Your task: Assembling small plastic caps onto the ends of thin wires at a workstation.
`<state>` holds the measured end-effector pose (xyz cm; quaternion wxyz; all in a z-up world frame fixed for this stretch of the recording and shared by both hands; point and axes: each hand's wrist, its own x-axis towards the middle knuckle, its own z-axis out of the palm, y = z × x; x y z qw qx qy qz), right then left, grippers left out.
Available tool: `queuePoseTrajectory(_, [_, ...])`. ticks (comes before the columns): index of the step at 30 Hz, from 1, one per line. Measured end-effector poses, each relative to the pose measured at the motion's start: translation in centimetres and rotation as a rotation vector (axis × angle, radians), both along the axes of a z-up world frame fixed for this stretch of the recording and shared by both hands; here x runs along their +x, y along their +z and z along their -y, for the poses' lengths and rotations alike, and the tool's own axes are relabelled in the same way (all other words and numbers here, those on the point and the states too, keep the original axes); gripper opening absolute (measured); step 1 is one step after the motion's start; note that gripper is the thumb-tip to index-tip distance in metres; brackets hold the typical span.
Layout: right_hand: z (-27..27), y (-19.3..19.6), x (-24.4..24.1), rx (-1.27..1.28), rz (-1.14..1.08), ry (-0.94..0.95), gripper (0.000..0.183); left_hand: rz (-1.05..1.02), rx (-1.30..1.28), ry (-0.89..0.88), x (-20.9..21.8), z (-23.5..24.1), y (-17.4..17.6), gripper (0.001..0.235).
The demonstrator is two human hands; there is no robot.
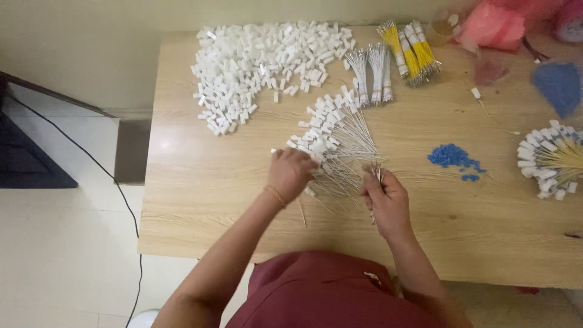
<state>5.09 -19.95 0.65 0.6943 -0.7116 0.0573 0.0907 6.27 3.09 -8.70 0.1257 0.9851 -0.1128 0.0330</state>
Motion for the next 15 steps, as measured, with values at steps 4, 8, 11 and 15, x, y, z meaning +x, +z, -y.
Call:
queuePoseTrajectory(4, [0.2, -1.6, 0.8, -0.006, -0.049, 0.024, 0.021, -0.101, -0.155, 0.08, 4.9, -4.5, -3.0, 0.032])
queuePoseTrajectory(8, [-0.4, -0.9, 1.6, 0.026, -0.076, 0.015, 0.021, -0.107, -0.229, 0.506, 10.9, -8.5, -5.4, 0.031])
queuePoseTrajectory(11, [0.0, -2.1, 1.9, 0.026, -0.105, -0.018, 0.014, -0.126, -0.209, 0.644, 14.5, -10.0, -7.2, 0.033])
queuePoseTrajectory(15, [0.3, -2.9, 3.0, -0.028, -0.06, 0.016, 0.012, -0.173, -0.202, 0.715, 17.6, -10.6, -9.2, 0.027])
